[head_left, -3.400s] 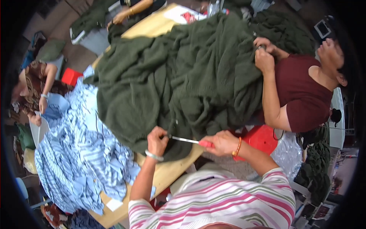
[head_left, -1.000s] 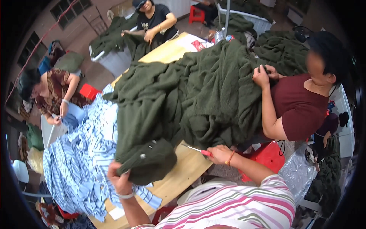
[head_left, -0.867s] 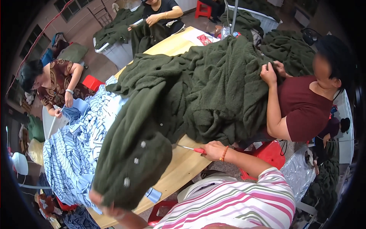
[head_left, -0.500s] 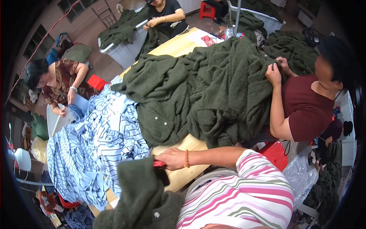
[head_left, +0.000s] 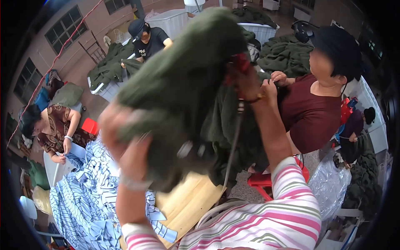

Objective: Trimming loose threads from finished garments using scissors and then folding them.

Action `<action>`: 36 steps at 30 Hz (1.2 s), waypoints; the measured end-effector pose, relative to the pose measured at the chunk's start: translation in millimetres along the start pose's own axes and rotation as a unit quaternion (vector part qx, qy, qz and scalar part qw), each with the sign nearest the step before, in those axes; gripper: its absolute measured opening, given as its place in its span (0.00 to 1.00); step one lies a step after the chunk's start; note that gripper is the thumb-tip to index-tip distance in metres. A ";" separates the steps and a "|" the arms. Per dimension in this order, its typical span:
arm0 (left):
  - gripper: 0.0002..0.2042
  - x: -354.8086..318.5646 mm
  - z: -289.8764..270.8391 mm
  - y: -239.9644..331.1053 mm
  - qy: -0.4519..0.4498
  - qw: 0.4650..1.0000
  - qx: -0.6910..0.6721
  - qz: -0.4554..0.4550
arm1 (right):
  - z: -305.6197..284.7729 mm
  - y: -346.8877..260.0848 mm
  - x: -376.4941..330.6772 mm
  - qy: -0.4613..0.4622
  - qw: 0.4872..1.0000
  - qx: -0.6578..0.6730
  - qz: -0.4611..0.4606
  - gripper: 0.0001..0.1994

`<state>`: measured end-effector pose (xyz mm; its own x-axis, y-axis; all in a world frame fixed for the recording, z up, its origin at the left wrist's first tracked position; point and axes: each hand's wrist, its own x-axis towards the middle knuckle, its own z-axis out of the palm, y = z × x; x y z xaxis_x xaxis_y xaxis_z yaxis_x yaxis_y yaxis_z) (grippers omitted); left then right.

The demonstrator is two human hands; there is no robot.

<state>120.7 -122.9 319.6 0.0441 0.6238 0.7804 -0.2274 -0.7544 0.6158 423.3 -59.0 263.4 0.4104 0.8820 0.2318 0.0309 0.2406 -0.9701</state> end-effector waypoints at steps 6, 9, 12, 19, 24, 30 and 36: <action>0.11 7.0 121.1 -160.8 -0.101 0.995 0.015 -0.008 | -65.6 76.3 -79.0 -0.006 0.961 -0.234 0.149 0.18; 0.11 -44.0 123.2 -245.9 -0.139 0.965 0.107 -0.193 | -63.9 110.2 -142.1 -0.017 0.960 -0.210 0.185 0.16; 0.12 -96.7 100.1 -296.6 -0.176 0.951 0.109 -0.228 | -52.2 127.6 -188.6 -0.004 0.968 -0.201 0.149 0.15; 0.13 -195.0 -52.4 -322.4 0.346 0.737 -0.179 -0.553 | -45.9 147.1 -223.4 -0.093 0.961 -0.249 0.080 0.14; 0.13 -236.2 -158.5 -368.0 0.475 0.696 -0.278 -0.461 | -19.1 151.8 -214.2 -0.169 0.943 -0.277 0.072 0.15; 0.09 -219.6 -189.1 -380.3 0.518 0.664 -0.412 -0.348 | 32.9 150.8 -201.8 -0.301 0.903 -0.305 0.038 0.18; 0.08 -224.0 -164.9 -333.3 0.467 0.735 -0.304 -0.387 | 87.3 162.3 -175.9 -0.387 0.838 -0.378 0.070 0.19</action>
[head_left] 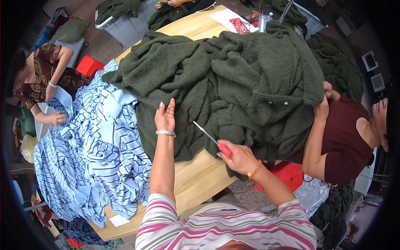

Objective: Trimming loose threads from finished garments using scissors and then folding them.

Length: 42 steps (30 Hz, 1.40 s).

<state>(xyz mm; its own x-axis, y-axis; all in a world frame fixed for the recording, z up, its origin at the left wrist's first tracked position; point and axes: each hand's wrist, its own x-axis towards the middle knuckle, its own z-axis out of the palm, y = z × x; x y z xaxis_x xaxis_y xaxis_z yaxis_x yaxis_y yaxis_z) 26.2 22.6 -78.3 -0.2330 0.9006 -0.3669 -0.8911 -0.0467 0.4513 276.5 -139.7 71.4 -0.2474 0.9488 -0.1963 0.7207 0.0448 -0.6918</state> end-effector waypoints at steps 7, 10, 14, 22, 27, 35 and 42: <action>0.08 -35.6 -19.4 13.2 -0.004 1.000 0.023 -0.020 | 28.7 -33.5 61.6 -0.123 0.984 -0.122 0.030 0.17; 0.07 -37.2 -27.3 17.9 0.005 0.999 0.031 -0.030 | 36.0 -37.5 68.2 -0.132 0.984 -0.114 0.027 0.18; 0.05 -31.8 -44.4 26.2 -0.003 0.996 0.052 -0.072 | 44.0 -39.7 74.0 -0.102 0.989 -0.105 0.019 0.17; 0.10 22.4 -49.9 67.7 -0.013 0.994 -0.038 -0.105 | 54.2 -50.0 89.1 -0.083 0.993 -0.078 0.004 0.17; 0.06 33.0 -44.0 59.9 0.031 0.994 0.009 -0.102 | 61.2 -65.0 114.4 -0.113 0.985 -0.125 0.032 0.17; 0.04 27.0 -50.7 57.6 0.018 0.995 0.023 -0.099 | 74.6 -69.4 134.8 -0.109 0.981 -0.162 0.019 0.14; 0.07 51.8 -69.2 82.4 -0.034 0.989 -0.054 -0.132 | 75.0 -79.9 139.8 -0.140 0.983 -0.114 0.040 0.15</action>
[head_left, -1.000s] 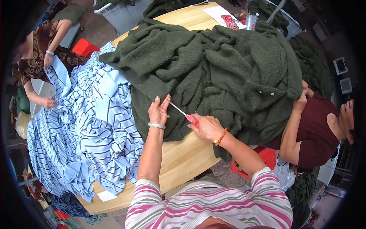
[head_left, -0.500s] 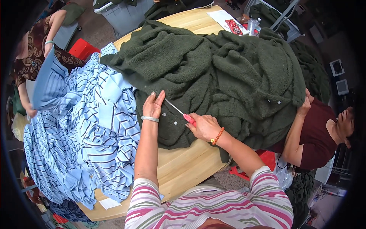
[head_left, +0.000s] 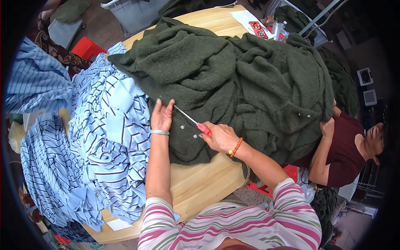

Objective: Trimming loose threads from finished garments using scissors and then folding them.

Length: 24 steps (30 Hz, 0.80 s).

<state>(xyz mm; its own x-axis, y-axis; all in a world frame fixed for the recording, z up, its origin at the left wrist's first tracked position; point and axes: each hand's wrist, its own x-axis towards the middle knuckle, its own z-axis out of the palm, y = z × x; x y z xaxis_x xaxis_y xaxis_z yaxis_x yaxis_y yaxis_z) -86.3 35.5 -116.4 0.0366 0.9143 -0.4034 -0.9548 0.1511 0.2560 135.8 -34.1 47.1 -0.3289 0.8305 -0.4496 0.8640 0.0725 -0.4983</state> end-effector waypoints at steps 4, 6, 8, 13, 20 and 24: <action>0.06 19.9 5.1 14.1 0.029 0.999 -0.007 0.027 | 0.1 -5.7 8.1 0.008 1.000 0.011 0.003 0.16; 0.04 21.9 7.5 13.3 0.060 0.997 0.051 0.023 | 3.6 -5.5 16.9 0.016 1.000 0.002 -0.007 0.16; 0.04 19.7 12.7 7.0 0.059 0.995 0.071 0.040 | 4.2 -5.5 23.7 0.031 0.999 -0.014 -0.012 0.16; 0.04 8.0 7.2 6.5 0.058 0.988 0.130 0.062 | 3.1 -14.5 29.3 0.024 1.000 -0.001 -0.019 0.17; 0.07 2.4 3.7 6.4 0.037 0.986 0.153 0.061 | 10.4 -11.2 34.0 0.005 0.999 0.001 -0.052 0.19; 0.12 -8.0 23.1 -1.2 0.001 0.996 0.084 -0.017 | 3.3 6.0 17.3 0.034 0.996 0.061 -0.052 0.19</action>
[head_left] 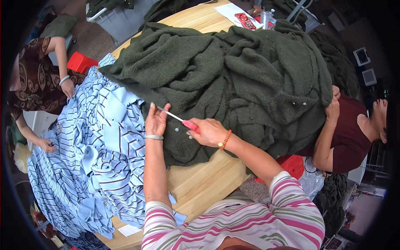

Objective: Trimming loose threads from finished garments using scissors and then folding them.

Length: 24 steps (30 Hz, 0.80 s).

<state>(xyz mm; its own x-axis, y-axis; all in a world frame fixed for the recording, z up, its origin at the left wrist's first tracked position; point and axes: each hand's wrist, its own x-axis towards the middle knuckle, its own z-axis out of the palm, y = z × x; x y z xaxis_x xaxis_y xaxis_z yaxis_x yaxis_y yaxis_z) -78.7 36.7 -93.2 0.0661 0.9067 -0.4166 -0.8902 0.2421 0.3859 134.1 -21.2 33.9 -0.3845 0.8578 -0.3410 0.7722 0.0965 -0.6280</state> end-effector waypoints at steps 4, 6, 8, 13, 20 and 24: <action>0.17 -14.1 51.4 -40.5 0.004 0.975 0.187 -0.119 | -9.6 36.0 -41.9 0.130 0.988 0.089 -0.005 0.16; 0.16 -7.0 68.7 -65.7 0.013 0.947 0.276 -0.166 | -10.3 54.4 -68.7 0.155 0.983 0.094 0.006 0.16; 0.20 10.7 81.5 -82.2 0.077 0.930 0.328 -0.148 | -11.5 61.5 -91.0 0.175 0.979 0.102 0.009 0.17; 0.14 24.9 136.3 -82.1 -0.003 0.953 0.300 0.040 | -17.2 79.8 -135.4 0.195 0.970 0.106 0.103 0.14; 0.25 -139.0 214.1 30.4 -0.416 0.881 0.158 0.160 | -19.8 84.7 -155.9 0.191 0.969 0.123 0.098 0.15; 0.35 -275.0 159.1 102.6 -0.486 0.839 0.071 0.234 | -24.3 76.1 -155.4 0.209 0.968 0.127 0.049 0.15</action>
<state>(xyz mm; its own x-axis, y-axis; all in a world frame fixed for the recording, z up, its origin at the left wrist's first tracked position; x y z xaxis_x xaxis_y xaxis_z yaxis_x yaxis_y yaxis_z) -116.5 -132.9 191.9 0.1216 0.7497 0.6505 -0.8633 -0.2435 0.4421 264.9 -134.9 56.1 -0.0357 0.9911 -0.1280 0.6243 -0.0778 -0.7773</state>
